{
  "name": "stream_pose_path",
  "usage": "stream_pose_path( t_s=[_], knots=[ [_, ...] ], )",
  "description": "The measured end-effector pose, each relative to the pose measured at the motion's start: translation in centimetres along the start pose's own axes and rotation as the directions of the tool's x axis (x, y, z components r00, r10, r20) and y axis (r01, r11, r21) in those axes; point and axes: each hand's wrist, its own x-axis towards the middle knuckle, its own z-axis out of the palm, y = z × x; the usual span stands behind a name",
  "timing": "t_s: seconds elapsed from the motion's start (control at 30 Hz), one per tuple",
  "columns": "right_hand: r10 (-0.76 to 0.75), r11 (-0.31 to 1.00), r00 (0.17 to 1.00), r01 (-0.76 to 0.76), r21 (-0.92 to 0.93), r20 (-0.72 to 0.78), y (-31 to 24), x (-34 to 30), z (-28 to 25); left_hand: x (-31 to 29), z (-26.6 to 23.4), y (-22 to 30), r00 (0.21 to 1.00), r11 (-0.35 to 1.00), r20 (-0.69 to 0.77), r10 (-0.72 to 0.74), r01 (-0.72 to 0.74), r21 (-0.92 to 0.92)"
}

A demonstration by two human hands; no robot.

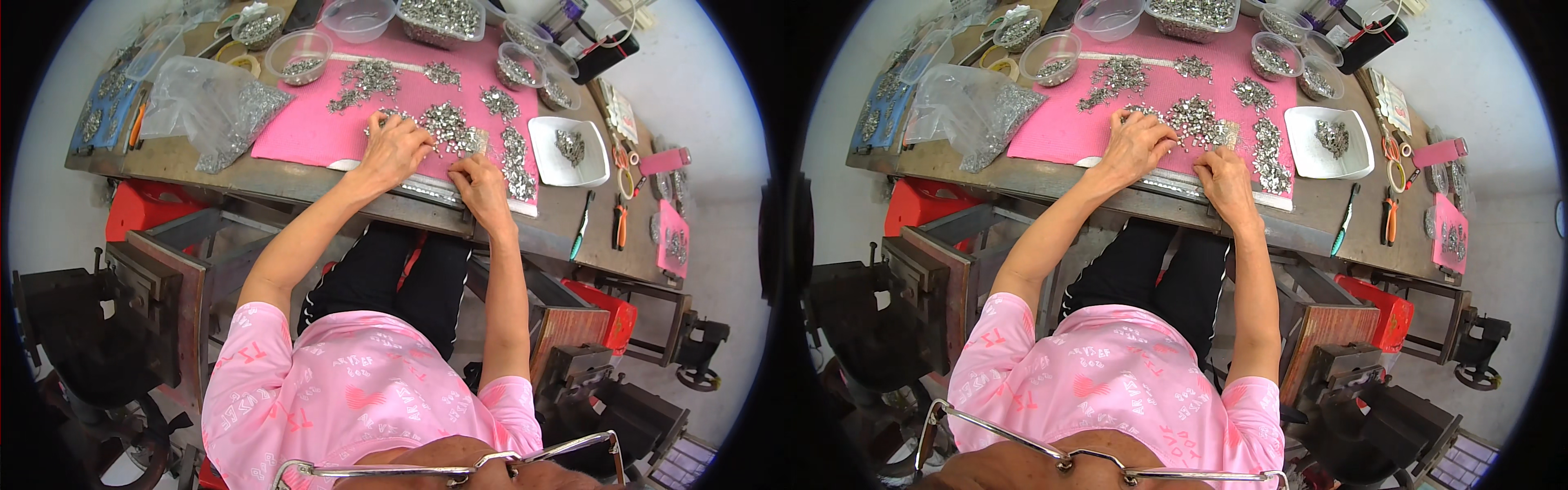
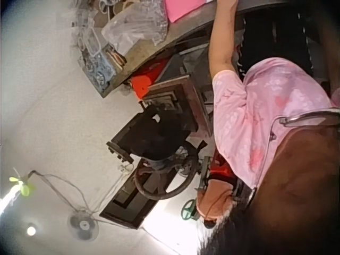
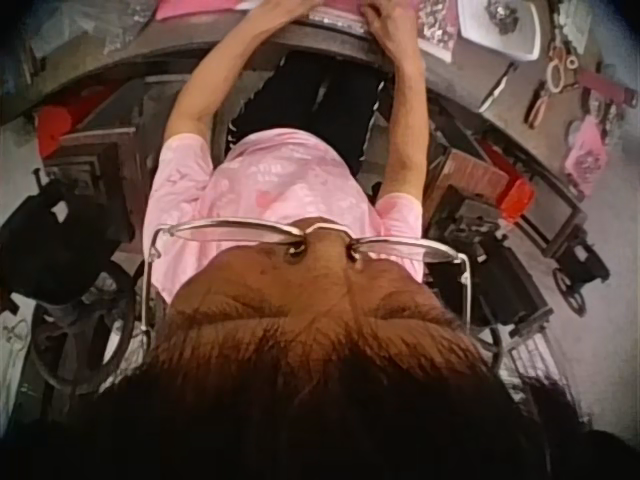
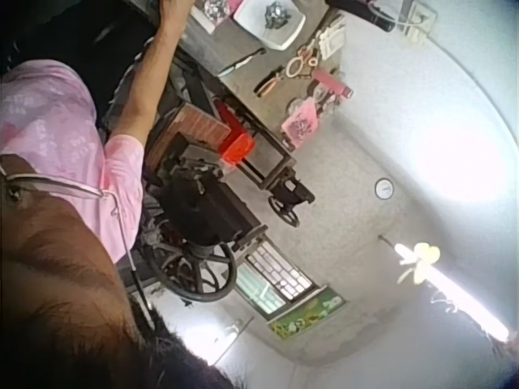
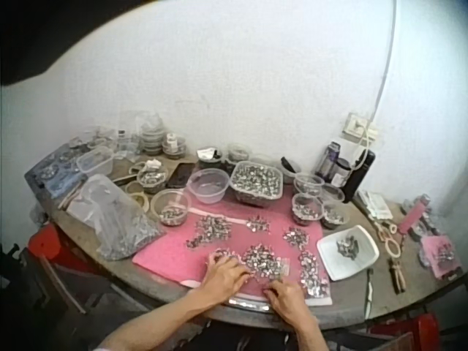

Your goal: The person arranges small metal pieces onto a metal track tool by hand, presses them using a manual press machine, and continues placing metal pieces into the track tool.

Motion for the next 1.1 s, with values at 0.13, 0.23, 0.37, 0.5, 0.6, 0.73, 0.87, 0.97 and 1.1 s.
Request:
stream_pose_path(
  t_s=[0.13, 0.23, 0.37, 0.5, 0.6, 0.73, 0.87, 0.97, 1.1],
  knots=[
    [0.063, 0.998, 0.997, -0.064, 0.023, 0.042, -0.3, -0.4, -0.5, -0.5, -2.0, 0.1, 0.999, 0.998, -0.009, -0.05, 0.05, -0.043],
    [0.183, 0.957, 0.983, -0.174, 0.233, -0.02, -2.0, -1.6, -0.8, -2.1, -3.8, 1.2, 0.996, 0.989, 0.074, -0.051, 0.061, -0.132],
    [0.073, 0.952, 0.993, -0.042, 0.302, -0.09, -3.5, -3.5, 0.4, -5.4, -3.1, 3.1, 0.998, 0.985, 0.057, -0.036, 0.045, -0.168],
    [0.107, 0.953, 0.985, -0.063, 0.295, -0.135, -3.9, -4.3, 1.3, -6.6, -1.9, 3.4, 0.999, 0.982, 0.016, -0.05, 0.052, -0.182],
    [0.105, 0.958, 0.98, -0.054, 0.282, -0.167, -3.9, -4.5, 1.7, -7.1, -1.3, 3.4, 0.998, 0.982, 0.004, -0.061, 0.06, -0.182],
    [0.034, 0.982, 0.977, 0.007, 0.19, -0.211, -3.8, -4.7, 2.2, -7.2, -1.1, 3.2, 0.998, 0.981, 0.0, -0.056, 0.055, -0.189],
    [-0.149, 0.989, 0.968, 0.149, -0.013, -0.204, -3.3, -5.0, 1.8, -7.3, -1.5, 3.2, 0.998, 0.985, -0.045, -0.052, 0.044, -0.166],
    [-0.011, 0.997, 0.975, 0.027, 0.07, -0.223, -3.0, -6.0, 0.1, -7.1, -3.5, 3.0, 0.994, 0.992, -0.075, -0.074, 0.066, -0.106],
    [0.19, 0.959, 0.982, -0.184, 0.215, -0.004, -2.1, -6.7, -3.1, -7.9, -5.0, 0.7, 0.993, 0.993, -0.03, -0.112, 0.111, -0.041]
  ],
)
